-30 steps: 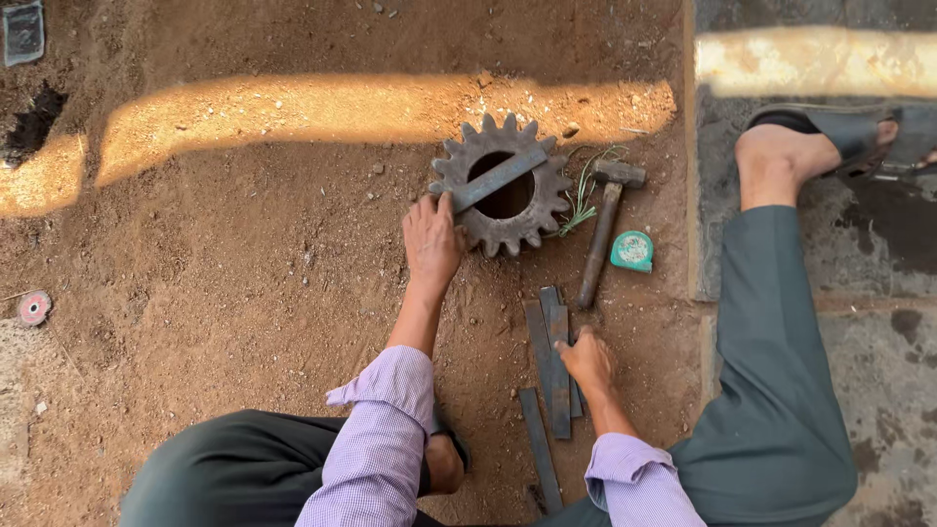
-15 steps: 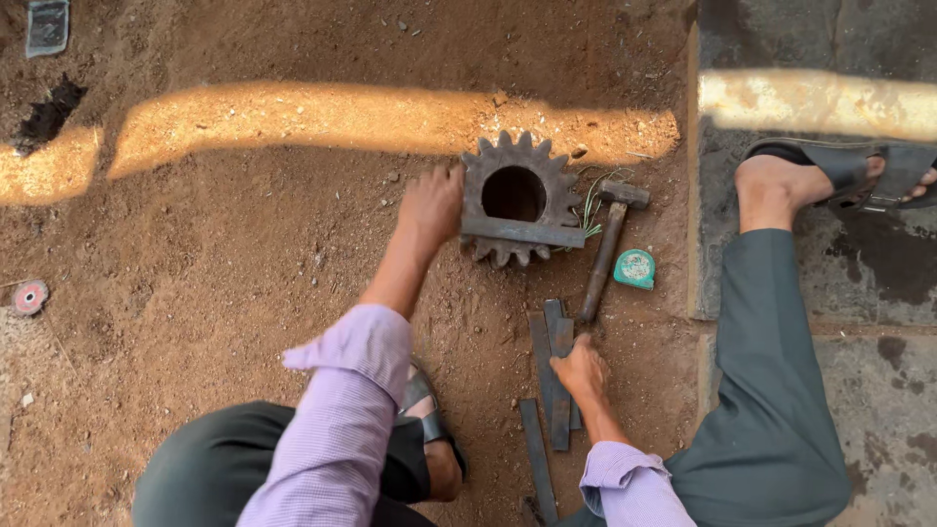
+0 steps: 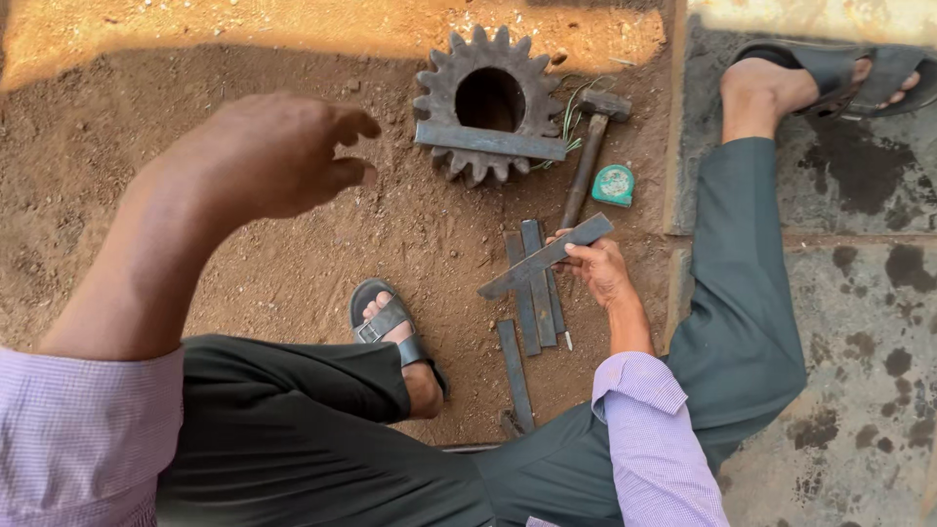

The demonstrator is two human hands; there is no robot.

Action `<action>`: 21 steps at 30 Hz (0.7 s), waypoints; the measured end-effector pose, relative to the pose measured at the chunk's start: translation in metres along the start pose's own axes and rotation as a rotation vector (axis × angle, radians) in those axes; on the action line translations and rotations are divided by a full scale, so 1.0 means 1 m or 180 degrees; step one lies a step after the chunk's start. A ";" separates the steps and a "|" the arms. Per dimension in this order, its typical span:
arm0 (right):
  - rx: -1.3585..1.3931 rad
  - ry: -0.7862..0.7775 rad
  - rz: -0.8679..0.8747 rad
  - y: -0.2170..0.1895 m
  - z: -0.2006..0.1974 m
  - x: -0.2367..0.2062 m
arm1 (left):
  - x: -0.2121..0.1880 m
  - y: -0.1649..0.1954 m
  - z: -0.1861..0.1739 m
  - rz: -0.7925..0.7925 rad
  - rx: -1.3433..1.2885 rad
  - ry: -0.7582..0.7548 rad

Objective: The person uses a hammer and metal bar to repeatedly strike a large gear lying on the ground. The person adjusts the bar and gear position between strikes.

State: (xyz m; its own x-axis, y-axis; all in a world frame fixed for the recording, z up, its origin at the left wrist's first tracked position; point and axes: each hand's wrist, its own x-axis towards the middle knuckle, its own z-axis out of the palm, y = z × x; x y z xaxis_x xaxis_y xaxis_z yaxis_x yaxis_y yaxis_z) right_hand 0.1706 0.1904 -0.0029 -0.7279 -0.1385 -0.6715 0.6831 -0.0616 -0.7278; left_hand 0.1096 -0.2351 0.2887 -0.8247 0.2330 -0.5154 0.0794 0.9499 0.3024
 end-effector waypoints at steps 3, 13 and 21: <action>0.0117 -0.0008 -0.0096 -0.003 0.009 -0.007 | -0.016 0.018 0.001 -0.0048 0.0296 -0.0132; -0.2046 0.0411 0.0621 0.073 0.022 0.012 | -0.027 0.023 0.017 0.1021 0.0531 0.0596; -0.5214 -0.0912 0.1104 0.171 0.061 -0.022 | -0.002 0.017 0.019 0.1269 0.0747 0.0555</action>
State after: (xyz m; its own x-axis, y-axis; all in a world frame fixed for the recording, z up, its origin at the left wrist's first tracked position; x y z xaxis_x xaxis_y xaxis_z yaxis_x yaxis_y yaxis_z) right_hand 0.3077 0.1222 -0.1040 -0.4100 -0.0972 -0.9069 -0.1106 0.9923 -0.0563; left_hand 0.1234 -0.2155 0.2794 -0.7841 0.5687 -0.2485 0.5154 0.8198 0.2496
